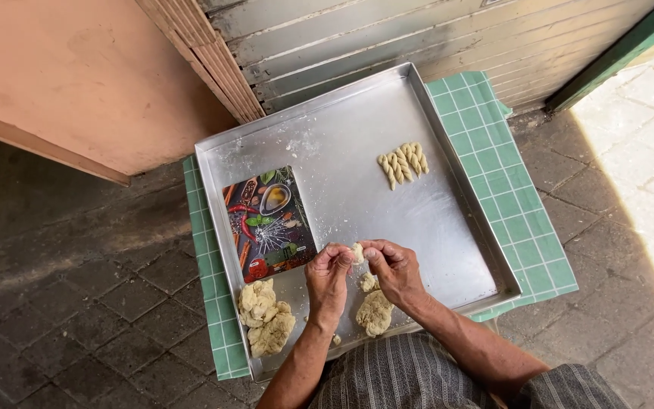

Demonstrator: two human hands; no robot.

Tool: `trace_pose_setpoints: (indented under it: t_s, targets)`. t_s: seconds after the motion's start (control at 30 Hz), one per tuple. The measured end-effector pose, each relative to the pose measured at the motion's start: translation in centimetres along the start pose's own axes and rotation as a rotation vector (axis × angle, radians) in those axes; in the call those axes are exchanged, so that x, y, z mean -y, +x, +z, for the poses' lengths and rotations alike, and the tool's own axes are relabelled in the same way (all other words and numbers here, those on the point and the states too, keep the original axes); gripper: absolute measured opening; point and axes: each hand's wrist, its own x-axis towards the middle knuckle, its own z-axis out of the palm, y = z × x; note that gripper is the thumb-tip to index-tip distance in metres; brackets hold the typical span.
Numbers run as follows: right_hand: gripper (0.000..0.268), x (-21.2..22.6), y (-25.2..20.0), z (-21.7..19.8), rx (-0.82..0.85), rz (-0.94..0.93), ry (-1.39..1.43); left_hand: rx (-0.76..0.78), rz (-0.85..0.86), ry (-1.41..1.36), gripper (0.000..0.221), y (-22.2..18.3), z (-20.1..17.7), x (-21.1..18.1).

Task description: Rolling small pieces of dough into strips and twisting them into a braided shape on a metal tray.

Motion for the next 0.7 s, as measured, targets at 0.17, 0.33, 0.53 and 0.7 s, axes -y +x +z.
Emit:
trace_pose_setpoints:
  t_s: [0.17, 0.33, 0.53, 0.7]
  targets:
    - [0.015, 1.6, 0.1, 0.3, 0.052, 0.007, 0.022, 0.007, -0.145, -0.159, 0.029, 0.5, 0.2, 2.4]
    - [0.011, 1.5, 0.3, -0.2, 0.063, -0.041, -0.06, -0.06, -0.233, -0.307, 0.027, 0.1, 1.7, 0.2]
    - [0.013, -0.6, 0.9, -1.3, 0.07, -0.253, -0.062, -0.003, -0.155, -0.05, 0.043, -0.5, 1.2, -1.4]
    - [0.019, 1.0, 1.2, -0.4, 0.169, -0.314, -0.064, 0.11, -0.168, -0.048, 0.045, -0.5, 0.6, -0.2]
